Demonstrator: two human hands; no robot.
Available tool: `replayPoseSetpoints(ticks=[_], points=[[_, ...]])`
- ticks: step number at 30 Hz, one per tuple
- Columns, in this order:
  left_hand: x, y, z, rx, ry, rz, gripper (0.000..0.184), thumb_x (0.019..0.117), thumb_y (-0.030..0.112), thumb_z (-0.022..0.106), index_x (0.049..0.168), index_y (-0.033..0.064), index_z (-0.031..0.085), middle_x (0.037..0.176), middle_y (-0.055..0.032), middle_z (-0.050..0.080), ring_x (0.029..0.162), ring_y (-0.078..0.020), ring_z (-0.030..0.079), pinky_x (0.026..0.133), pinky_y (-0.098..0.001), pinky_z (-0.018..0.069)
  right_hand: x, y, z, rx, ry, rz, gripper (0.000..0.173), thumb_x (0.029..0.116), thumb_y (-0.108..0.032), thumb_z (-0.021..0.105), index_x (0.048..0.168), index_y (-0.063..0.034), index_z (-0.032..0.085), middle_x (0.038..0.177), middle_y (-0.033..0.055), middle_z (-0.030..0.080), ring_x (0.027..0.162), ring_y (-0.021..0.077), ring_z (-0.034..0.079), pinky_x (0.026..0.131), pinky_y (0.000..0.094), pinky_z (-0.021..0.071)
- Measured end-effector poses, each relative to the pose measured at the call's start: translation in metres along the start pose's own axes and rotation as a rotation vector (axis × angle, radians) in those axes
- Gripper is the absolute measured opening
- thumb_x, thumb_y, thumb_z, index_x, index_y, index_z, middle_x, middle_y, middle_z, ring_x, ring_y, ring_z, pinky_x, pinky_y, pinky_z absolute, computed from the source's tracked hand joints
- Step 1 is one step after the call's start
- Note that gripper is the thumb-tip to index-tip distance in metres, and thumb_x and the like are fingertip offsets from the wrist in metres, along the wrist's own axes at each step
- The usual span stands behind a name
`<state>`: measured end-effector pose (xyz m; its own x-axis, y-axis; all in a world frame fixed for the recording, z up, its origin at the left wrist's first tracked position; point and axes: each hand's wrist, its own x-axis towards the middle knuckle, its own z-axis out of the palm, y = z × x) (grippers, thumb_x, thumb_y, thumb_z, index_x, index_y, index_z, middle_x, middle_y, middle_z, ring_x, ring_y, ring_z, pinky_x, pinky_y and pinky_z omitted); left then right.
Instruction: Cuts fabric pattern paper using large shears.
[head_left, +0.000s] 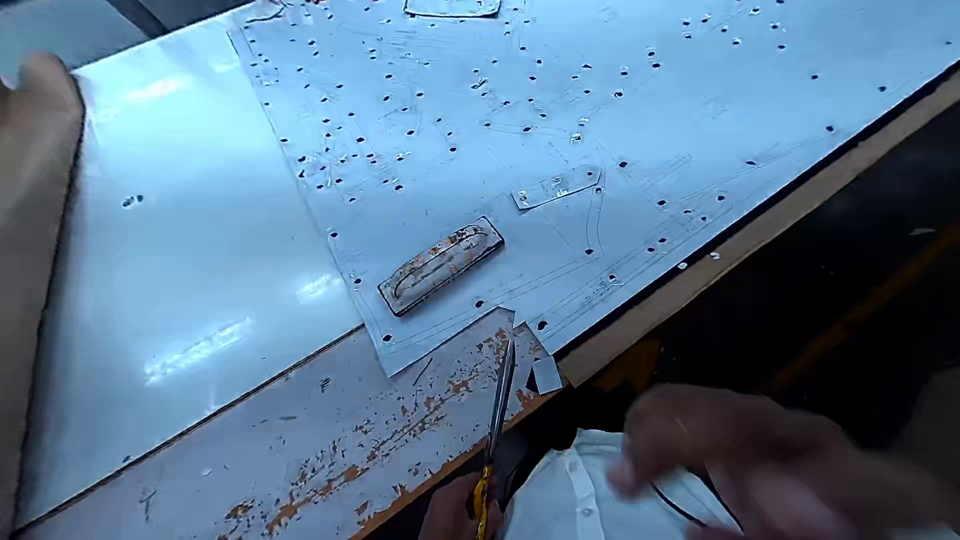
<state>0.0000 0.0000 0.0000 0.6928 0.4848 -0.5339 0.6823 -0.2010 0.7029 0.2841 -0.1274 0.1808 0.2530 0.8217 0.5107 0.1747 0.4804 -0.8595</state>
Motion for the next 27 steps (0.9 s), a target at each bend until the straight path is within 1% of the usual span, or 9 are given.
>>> replayPoseSetpoints(ticks=[2,4,6,9,13,18,22,25,27], points=[[0.005,-0.001,-0.020,0.050,-0.113,-0.069,0.033,0.0895,0.019,0.070,0.113,-0.0040,0.072,0.101,-0.0167,0.076,0.092,-0.0293,0.075,0.087,-0.0525,0.0588,-0.041,0.064,-0.019,-0.221,0.175,0.207,0.025,0.1055,-0.027,0.057,0.129,-0.0206,0.061,0.106,-0.0045,0.073,0.092,0.0069,0.071,0.080,0.0247,0.0615],[0.013,-0.003,-0.036,0.140,-0.211,-0.120,0.034,0.0894,0.022,0.070,0.112,-0.0032,0.073,0.096,-0.0175,0.075,0.089,-0.0320,0.073,0.085,-0.0554,0.0570,-0.087,0.119,-0.032,-0.296,0.392,0.578,0.026,0.1006,-0.022,0.061,0.123,-0.0090,0.066,0.101,0.0025,0.072,0.085,0.0133,0.071,0.075,0.0318,0.0621],[0.020,-0.002,-0.050,0.234,-0.310,-0.167,0.033,0.0903,0.024,0.071,0.110,-0.0021,0.074,0.093,-0.0182,0.074,0.087,-0.0337,0.072,0.084,-0.0573,0.0554,-0.124,0.160,-0.039,-0.279,0.568,0.926,0.029,0.0998,-0.021,0.063,0.120,0.0000,0.061,0.101,0.0112,0.068,0.085,0.0206,0.069,0.076,0.0390,0.0594],[0.036,0.003,-0.065,0.334,-0.367,-0.199,0.032,0.0901,0.026,0.072,0.107,-0.0011,0.074,0.093,-0.0189,0.074,0.089,-0.0348,0.072,0.084,-0.0583,0.0547,-0.146,0.192,-0.036,-0.165,0.697,1.164,0.044,0.0984,-0.023,0.069,0.128,0.0048,0.051,0.109,0.0176,0.064,0.091,0.0250,0.066,0.081,0.0430,0.0562],[0.067,0.014,-0.071,0.339,-0.392,-0.199,0.033,0.0912,0.028,0.071,0.108,-0.0008,0.073,0.091,-0.0160,0.073,0.084,-0.0299,0.070,0.083,-0.0533,0.0557,-0.133,0.201,-0.022,0.188,0.877,1.208,0.036,0.1005,-0.017,0.067,0.126,0.0032,0.050,0.102,0.0138,0.065,0.088,0.0193,0.069,0.080,0.0346,0.0586],[0.113,0.038,-0.089,0.458,-0.441,-0.179,0.033,0.0947,0.026,0.068,0.113,-0.0013,0.072,0.095,-0.0165,0.073,0.088,-0.0296,0.070,0.085,-0.0515,0.0549,-0.116,0.201,-0.010,0.379,1.069,1.127,0.027,0.0990,-0.009,0.066,0.121,0.0011,0.054,0.099,0.0115,0.069,0.084,0.0180,0.070,0.076,0.0327,0.0601],[0.135,0.046,-0.103,0.504,-0.493,-0.160,0.033,0.0934,0.027,0.068,0.113,0.0002,0.072,0.096,-0.0144,0.072,0.087,-0.0273,0.069,0.085,-0.0493,0.0550,-0.107,0.203,0.005,0.567,1.150,1.057,0.021,0.1013,-0.004,0.060,0.121,0.0029,0.058,0.101,0.0134,0.072,0.089,0.0204,0.073,0.082,0.0353,0.0616],[0.146,0.046,-0.118,0.517,-0.557,-0.142,0.034,0.0935,0.026,0.068,0.115,-0.0002,0.071,0.098,-0.0152,0.073,0.091,-0.0282,0.070,0.087,-0.0500,0.0550,-0.094,0.204,0.033,0.816,1.262,1.010,0.022,0.1061,-0.007,0.049,0.128,-0.0044,0.050,0.108,0.0093,0.069,0.097,0.0171,0.070,0.088,0.0345,0.0587],[0.160,0.049,-0.127,0.546,-0.607,-0.130,0.034,0.0941,0.027,0.067,0.114,-0.0008,0.070,0.099,-0.0165,0.073,0.092,-0.0301,0.070,0.087,-0.0519,0.0546,-0.084,0.207,0.051,0.960,1.338,0.953,0.025,0.1075,-0.006,0.044,0.132,-0.0043,0.044,0.115,0.0125,0.066,0.103,0.0215,0.070,0.095,0.0366,0.0583]])
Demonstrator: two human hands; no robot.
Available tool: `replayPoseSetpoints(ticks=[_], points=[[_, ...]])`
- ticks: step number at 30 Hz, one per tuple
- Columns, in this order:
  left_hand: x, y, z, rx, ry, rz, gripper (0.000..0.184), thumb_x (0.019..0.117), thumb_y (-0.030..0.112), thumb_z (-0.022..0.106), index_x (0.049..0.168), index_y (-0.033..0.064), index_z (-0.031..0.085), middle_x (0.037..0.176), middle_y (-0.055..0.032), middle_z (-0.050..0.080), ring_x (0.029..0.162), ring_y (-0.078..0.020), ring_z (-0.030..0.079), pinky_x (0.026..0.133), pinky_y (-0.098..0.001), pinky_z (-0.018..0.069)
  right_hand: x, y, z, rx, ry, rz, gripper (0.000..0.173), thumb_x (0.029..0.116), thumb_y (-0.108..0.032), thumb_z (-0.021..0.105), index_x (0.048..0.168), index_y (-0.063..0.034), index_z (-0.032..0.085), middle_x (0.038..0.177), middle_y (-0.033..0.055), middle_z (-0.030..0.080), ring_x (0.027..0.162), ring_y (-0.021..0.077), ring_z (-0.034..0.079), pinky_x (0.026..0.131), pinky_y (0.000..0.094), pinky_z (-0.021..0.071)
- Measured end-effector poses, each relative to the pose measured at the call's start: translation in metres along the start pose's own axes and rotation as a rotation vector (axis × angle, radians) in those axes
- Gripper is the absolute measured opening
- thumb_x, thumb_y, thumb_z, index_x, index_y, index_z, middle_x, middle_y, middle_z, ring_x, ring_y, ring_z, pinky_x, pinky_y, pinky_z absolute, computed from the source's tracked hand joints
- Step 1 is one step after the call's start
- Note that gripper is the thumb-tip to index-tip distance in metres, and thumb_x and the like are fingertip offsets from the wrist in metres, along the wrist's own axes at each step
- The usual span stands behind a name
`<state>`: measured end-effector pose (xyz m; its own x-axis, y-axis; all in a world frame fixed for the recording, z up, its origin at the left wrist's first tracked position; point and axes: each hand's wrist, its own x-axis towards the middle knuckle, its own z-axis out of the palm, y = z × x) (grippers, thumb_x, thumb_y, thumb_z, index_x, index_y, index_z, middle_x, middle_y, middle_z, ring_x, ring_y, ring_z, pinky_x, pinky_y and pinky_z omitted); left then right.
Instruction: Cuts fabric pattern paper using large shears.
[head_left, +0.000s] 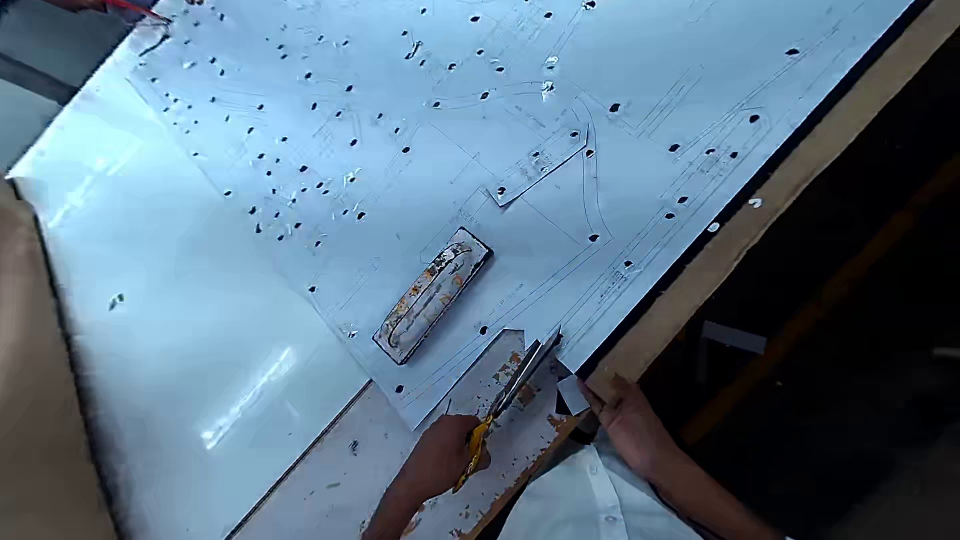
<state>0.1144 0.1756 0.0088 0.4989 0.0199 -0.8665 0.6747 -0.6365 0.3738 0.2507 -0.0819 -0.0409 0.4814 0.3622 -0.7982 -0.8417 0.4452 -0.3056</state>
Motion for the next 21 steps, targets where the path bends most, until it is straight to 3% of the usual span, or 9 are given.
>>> replayPoseSetpoints(ticks=[3,5,7,9,11,14,18,21], points=[[0.010,-0.007,-0.017,0.039,-0.054,0.045,0.033,0.0934,0.028,0.068,0.111,0.0003,0.071,0.099,-0.0158,0.072,0.092,-0.0305,0.069,0.087,-0.0531,0.0543,-0.001,0.033,0.010,0.111,-0.017,0.009,0.030,0.1054,-0.001,0.047,0.135,-0.0006,0.044,0.131,0.0181,0.065,0.119,0.0255,0.067,0.105,0.0357,0.0530],[0.018,-0.012,-0.027,0.049,-0.079,0.080,0.032,0.0931,0.028,0.069,0.111,0.0010,0.071,0.101,-0.0149,0.073,0.094,-0.0301,0.069,0.088,-0.0537,0.0540,0.001,0.052,0.019,0.123,-0.004,-0.038,0.030,0.1065,-0.004,0.046,0.135,0.0026,0.053,0.135,0.0160,0.064,0.124,0.0223,0.064,0.109,0.0331,0.0491],[0.024,-0.015,-0.033,0.048,-0.099,0.095,0.032,0.0940,0.028,0.070,0.113,0.0023,0.072,0.104,-0.0131,0.074,0.097,-0.0287,0.070,0.090,-0.0531,0.0544,0.003,0.065,0.029,0.128,0.027,-0.089,0.028,0.1070,-0.008,0.047,0.131,-0.0008,0.059,0.135,0.0122,0.066,0.124,0.0192,0.064,0.108,0.0312,0.0500],[0.025,-0.018,-0.038,0.059,-0.101,0.113,0.029,0.0933,0.027,0.070,0.109,0.0032,0.072,0.099,-0.0116,0.073,0.091,-0.0270,0.069,0.085,-0.0506,0.0547,0.002,0.074,0.039,0.133,0.062,-0.125,0.026,0.1076,-0.012,0.048,0.131,-0.0047,0.059,0.139,0.0106,0.064,0.127,0.0195,0.063,0.108,0.0315,0.0503],[0.027,-0.017,-0.043,0.080,-0.116,0.118,0.028,0.0935,0.027,0.070,0.107,0.0027,0.072,0.098,-0.0122,0.073,0.090,-0.0278,0.069,0.083,-0.0509,0.0551,0.007,0.077,0.050,0.103,0.125,-0.180,0.024,0.1069,-0.011,0.050,0.125,-0.0032,0.063,0.135,0.0116,0.066,0.123,0.0198,0.065,0.105,0.0312,0.0517],[0.028,-0.020,-0.044,0.093,-0.118,0.137,0.027,0.0924,0.027,0.069,0.105,0.0031,0.072,0.094,-0.0113,0.072,0.087,-0.0272,0.069,0.080,-0.0501,0.0553,0.016,0.076,0.068,0.118,0.281,-0.244,0.013,0.1032,-0.008,0.058,0.115,-0.0029,0.063,0.115,0.0102,0.073,0.108,0.0189,0.072,0.098,0.0320,0.0567],[0.026,-0.026,-0.040,0.059,-0.099,0.168,0.029,0.0885,0.028,0.069,0.104,0.0038,0.073,0.092,-0.0108,0.073,0.082,-0.0275,0.070,0.074,-0.0503,0.0567,0.025,0.074,0.088,0.121,0.413,-0.249,0.015,0.1002,-0.010,0.064,0.114,-0.0030,0.065,0.107,0.0072,0.074,0.097,0.0163,0.073,0.092,0.0310,0.0592],[0.027,-0.029,-0.038,0.064,-0.066,0.211,0.028,0.0881,0.029,0.068,0.101,0.0049,0.074,0.090,-0.0089,0.073,0.078,-0.0249,0.071,0.070,-0.0475,0.0573,0.027,0.072,0.095,0.097,0.476,-0.235,0.021,0.0986,-0.005,0.065,0.119,-0.0040,0.061,0.108,0.0074,0.072,0.096,0.0165,0.073,0.091,0.0307,0.0601]])
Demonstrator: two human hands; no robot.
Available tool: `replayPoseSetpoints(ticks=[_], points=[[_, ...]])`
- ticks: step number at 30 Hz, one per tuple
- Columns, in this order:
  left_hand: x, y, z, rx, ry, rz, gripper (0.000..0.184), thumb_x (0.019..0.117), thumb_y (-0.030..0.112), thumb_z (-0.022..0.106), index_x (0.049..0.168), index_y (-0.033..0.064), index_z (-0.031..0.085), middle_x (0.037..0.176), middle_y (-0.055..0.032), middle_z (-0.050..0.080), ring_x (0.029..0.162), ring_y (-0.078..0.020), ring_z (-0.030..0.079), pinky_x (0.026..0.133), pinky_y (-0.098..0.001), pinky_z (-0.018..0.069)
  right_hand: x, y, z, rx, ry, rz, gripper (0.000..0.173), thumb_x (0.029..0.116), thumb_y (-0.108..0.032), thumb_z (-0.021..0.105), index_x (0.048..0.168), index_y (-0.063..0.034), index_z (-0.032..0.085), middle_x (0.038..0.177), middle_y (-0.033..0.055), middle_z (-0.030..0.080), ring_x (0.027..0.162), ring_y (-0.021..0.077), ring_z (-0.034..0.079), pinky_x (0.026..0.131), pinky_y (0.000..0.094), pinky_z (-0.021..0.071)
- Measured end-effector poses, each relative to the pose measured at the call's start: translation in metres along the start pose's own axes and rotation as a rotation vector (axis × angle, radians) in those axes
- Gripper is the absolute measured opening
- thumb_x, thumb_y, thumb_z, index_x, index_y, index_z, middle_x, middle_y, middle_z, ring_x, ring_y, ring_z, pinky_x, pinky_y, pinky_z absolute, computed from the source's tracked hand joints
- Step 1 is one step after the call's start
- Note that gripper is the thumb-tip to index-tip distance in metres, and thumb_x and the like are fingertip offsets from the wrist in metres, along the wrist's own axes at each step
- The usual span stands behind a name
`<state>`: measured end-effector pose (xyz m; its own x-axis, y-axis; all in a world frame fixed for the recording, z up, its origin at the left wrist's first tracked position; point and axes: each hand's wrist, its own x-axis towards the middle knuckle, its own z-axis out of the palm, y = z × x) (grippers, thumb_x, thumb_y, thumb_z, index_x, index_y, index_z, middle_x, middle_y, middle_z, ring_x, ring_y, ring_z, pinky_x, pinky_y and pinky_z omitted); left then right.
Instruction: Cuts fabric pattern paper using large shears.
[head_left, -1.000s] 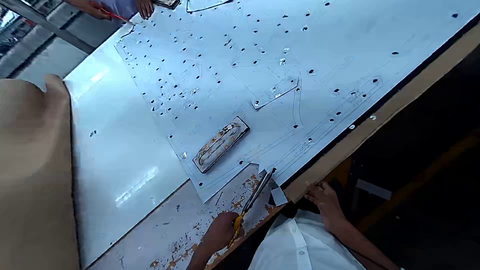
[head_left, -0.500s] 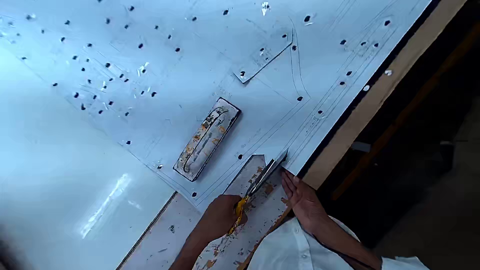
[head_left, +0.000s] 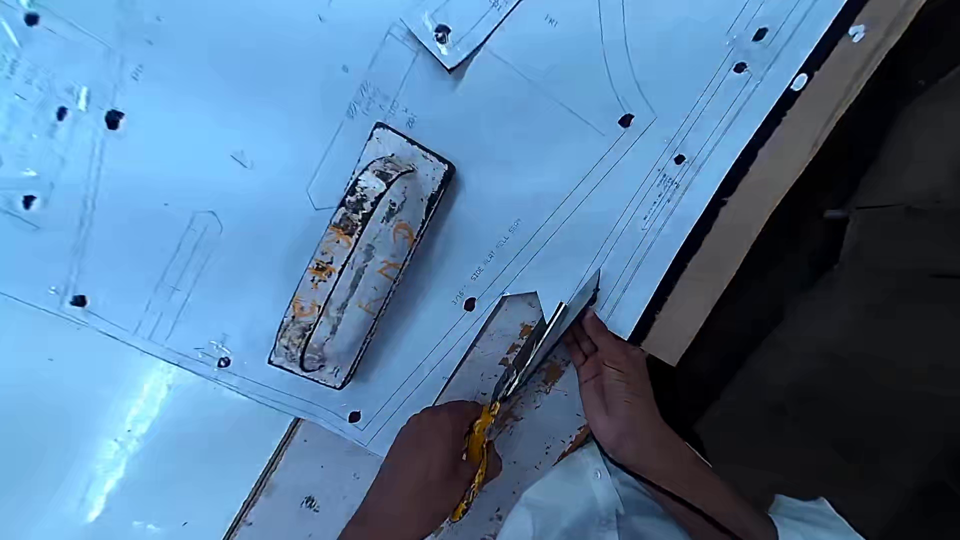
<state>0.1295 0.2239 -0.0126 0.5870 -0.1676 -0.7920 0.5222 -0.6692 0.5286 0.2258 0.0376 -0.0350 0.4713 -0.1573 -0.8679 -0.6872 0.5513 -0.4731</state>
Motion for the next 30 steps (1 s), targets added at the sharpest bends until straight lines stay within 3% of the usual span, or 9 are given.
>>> replayPoseSetpoints(ticks=[9,13,20,25,30], points=[[-0.005,0.001,0.012,0.060,0.128,0.045,0.024,0.0825,0.025,0.069,0.094,0.0036,0.074,0.084,-0.0098,0.072,0.073,-0.0272,0.071,0.064,-0.0481,0.0580,0.000,-0.007,0.001,-0.015,0.061,0.080,0.011,0.0996,-0.007,0.063,0.110,-0.0026,0.066,0.099,0.0070,0.074,0.090,0.0147,0.074,0.087,0.0282,0.0608],[-0.002,0.004,0.008,0.077,0.138,0.039,0.024,0.0831,0.027,0.069,0.094,0.0063,0.074,0.082,-0.0070,0.070,0.071,-0.0238,0.070,0.062,-0.0452,0.0573,0.001,-0.008,0.007,-0.037,0.087,0.114,0.014,0.1004,-0.006,0.062,0.114,-0.0032,0.063,0.103,0.0071,0.072,0.093,0.0153,0.073,0.087,0.0278,0.0606],[-0.001,0.008,0.010,0.122,0.176,0.067,0.023,0.0790,0.025,0.068,0.090,0.0052,0.073,0.079,-0.0071,0.069,0.066,-0.0241,0.069,0.056,-0.0437,0.0565,0.003,-0.005,0.003,0.016,0.078,0.106,0.015,0.0970,-0.001,0.064,0.112,-0.0022,0.065,0.102,0.0084,0.073,0.092,0.0163,0.073,0.086,0.0291,0.0612],[-0.001,0.013,0.006,0.080,0.102,0.036,0.026,0.0804,0.022,0.070,0.098,0.0020,0.074,0.088,-0.0105,0.073,0.074,-0.0291,0.072,0.063,-0.0497,0.0580,0.002,-0.003,0.001,0.006,0.054,0.090,0.017,0.0953,0.001,0.066,0.112,-0.0035,0.066,0.102,0.0078,0.074,0.093,0.0160,0.073,0.087,0.0297,0.0609],[0.001,0.014,0.007,0.045,0.093,0.018,0.026,0.0806,0.022,0.069,0.098,0.0035,0.074,0.089,-0.0093,0.074,0.074,-0.0261,0.072,0.063,-0.0466,0.0586,0.002,-0.003,0.001,0.005,0.056,0.088,0.019,0.0936,0.000,0.069,0.112,-0.0039,0.067,0.104,0.0076,0.074,0.093,0.0164,0.073,0.087,0.0308,0.0612]])
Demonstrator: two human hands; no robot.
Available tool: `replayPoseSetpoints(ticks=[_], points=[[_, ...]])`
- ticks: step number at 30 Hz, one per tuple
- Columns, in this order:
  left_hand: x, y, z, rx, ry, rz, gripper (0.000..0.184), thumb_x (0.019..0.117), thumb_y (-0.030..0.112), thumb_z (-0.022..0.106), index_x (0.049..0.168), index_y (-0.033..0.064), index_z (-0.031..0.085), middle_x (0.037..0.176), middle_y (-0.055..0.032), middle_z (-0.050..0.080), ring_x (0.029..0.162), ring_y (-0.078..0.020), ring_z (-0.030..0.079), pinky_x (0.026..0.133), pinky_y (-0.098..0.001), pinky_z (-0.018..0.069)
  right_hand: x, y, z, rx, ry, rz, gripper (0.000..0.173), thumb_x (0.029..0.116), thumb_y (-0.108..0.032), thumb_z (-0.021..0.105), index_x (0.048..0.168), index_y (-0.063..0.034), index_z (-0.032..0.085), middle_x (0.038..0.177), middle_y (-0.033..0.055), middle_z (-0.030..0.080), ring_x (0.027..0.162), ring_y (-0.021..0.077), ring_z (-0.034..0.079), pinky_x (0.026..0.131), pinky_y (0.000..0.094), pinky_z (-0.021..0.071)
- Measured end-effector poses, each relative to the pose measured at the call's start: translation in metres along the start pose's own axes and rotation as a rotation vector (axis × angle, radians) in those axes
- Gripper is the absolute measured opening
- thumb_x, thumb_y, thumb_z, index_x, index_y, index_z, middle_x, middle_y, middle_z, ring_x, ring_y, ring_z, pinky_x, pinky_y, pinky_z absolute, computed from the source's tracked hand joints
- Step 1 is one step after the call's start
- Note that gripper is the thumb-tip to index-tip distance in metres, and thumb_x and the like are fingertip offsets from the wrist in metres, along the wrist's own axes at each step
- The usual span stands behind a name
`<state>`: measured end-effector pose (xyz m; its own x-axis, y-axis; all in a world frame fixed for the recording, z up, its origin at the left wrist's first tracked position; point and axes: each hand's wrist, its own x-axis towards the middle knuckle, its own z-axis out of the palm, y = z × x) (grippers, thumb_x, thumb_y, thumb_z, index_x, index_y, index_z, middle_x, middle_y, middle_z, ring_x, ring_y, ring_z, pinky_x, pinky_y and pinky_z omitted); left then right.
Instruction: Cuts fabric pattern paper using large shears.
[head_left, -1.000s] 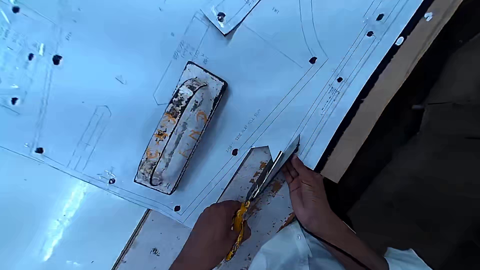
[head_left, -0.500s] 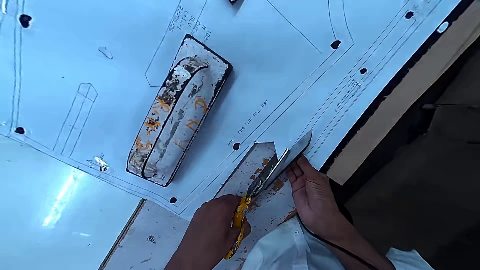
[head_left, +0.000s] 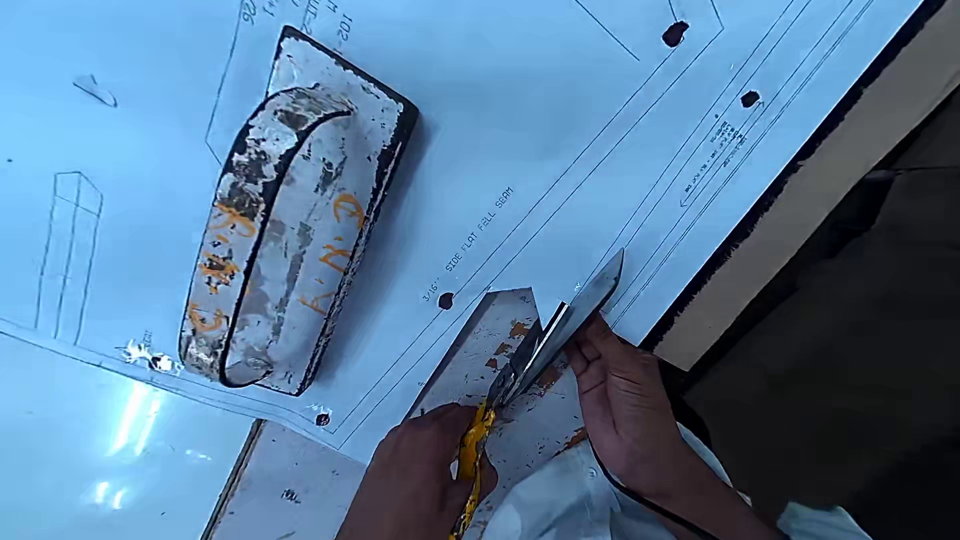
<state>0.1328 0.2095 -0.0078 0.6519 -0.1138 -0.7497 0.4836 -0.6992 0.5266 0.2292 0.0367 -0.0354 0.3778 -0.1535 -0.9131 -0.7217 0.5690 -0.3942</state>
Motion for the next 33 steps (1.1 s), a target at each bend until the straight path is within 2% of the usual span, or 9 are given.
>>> replayPoseSetpoints(ticks=[3,8,19,25,29,31,33], points=[[0.001,-0.001,0.000,-0.010,0.000,-0.003,0.024,0.0795,0.021,0.069,0.096,0.0035,0.074,0.089,-0.0089,0.075,0.073,-0.0247,0.073,0.062,-0.0446,0.0586,0.000,0.000,0.001,0.014,0.002,0.001,0.021,0.0931,0.001,0.069,0.113,-0.0047,0.067,0.105,0.0081,0.074,0.094,0.0171,0.074,0.087,0.0315,0.0613],[0.002,-0.004,-0.004,-0.067,-0.044,-0.037,0.025,0.0807,0.019,0.069,0.099,0.0035,0.076,0.091,-0.0090,0.076,0.073,-0.0224,0.073,0.063,-0.0414,0.0592,0.000,-0.001,0.003,0.017,0.025,0.017,0.018,0.0930,0.003,0.068,0.111,-0.0023,0.068,0.101,0.0098,0.075,0.091,0.0179,0.074,0.086,0.0309,0.0617],[0.005,-0.009,-0.001,-0.101,-0.054,-0.031,0.022,0.0794,0.019,0.070,0.094,0.0047,0.077,0.085,-0.0070,0.076,0.066,-0.0154,0.070,0.058,-0.0336,0.0573,0.000,-0.002,0.004,0.013,0.054,0.036,0.015,0.0917,0.003,0.070,0.106,-0.0009,0.071,0.096,0.0101,0.075,0.086,0.0176,0.074,0.085,0.0294,0.0615],[0.007,-0.009,0.000,-0.110,-0.051,-0.053,0.021,0.0786,0.021,0.072,0.092,0.0050,0.077,0.080,-0.0062,0.075,0.065,-0.0157,0.070,0.057,-0.0358,0.0570,0.000,-0.002,0.003,-0.001,0.050,0.045,0.017,0.0942,0.001,0.068,0.111,-0.0015,0.068,0.101,0.0104,0.075,0.091,0.0190,0.074,0.087,0.0315,0.0609],[0.009,-0.017,0.003,-0.109,-0.003,-0.046,0.018,0.0756,0.022,0.073,0.085,0.0073,0.076,0.070,-0.0028,0.070,0.057,-0.0111,0.064,0.051,-0.0313,0.0523,0.002,-0.004,0.003,0.025,0.082,0.069,0.019,0.0955,-0.002,0.068,0.115,-0.0004,0.065,0.101,0.0117,0.075,0.091,0.0203,0.075,0.087,0.0329,0.0621],[0.010,-0.018,0.000,-0.133,-0.042,-0.048,0.020,0.0778,0.023,0.073,0.089,0.0066,0.076,0.075,-0.0042,0.072,0.059,-0.0121,0.066,0.053,-0.0315,0.0538,0.003,-0.005,0.003,0.014,0.102,0.083,0.017,0.0966,-0.003,0.066,0.112,0.0018,0.065,0.098,0.0126,0.075,0.089,0.0204,0.076,0.086,0.0323,0.0623],[0.008,-0.014,-0.007,-0.162,-0.113,-0.068,0.023,0.0810,0.021,0.072,0.096,0.0043,0.076,0.086,-0.0080,0.076,0.068,-0.0169,0.071,0.059,-0.0356,0.0578,0.003,-0.006,0.004,0.009,0.111,0.106,0.013,0.0981,-0.003,0.064,0.109,0.0031,0.066,0.096,0.0123,0.075,0.086,0.0195,0.076,0.084,0.0307,0.0626]])
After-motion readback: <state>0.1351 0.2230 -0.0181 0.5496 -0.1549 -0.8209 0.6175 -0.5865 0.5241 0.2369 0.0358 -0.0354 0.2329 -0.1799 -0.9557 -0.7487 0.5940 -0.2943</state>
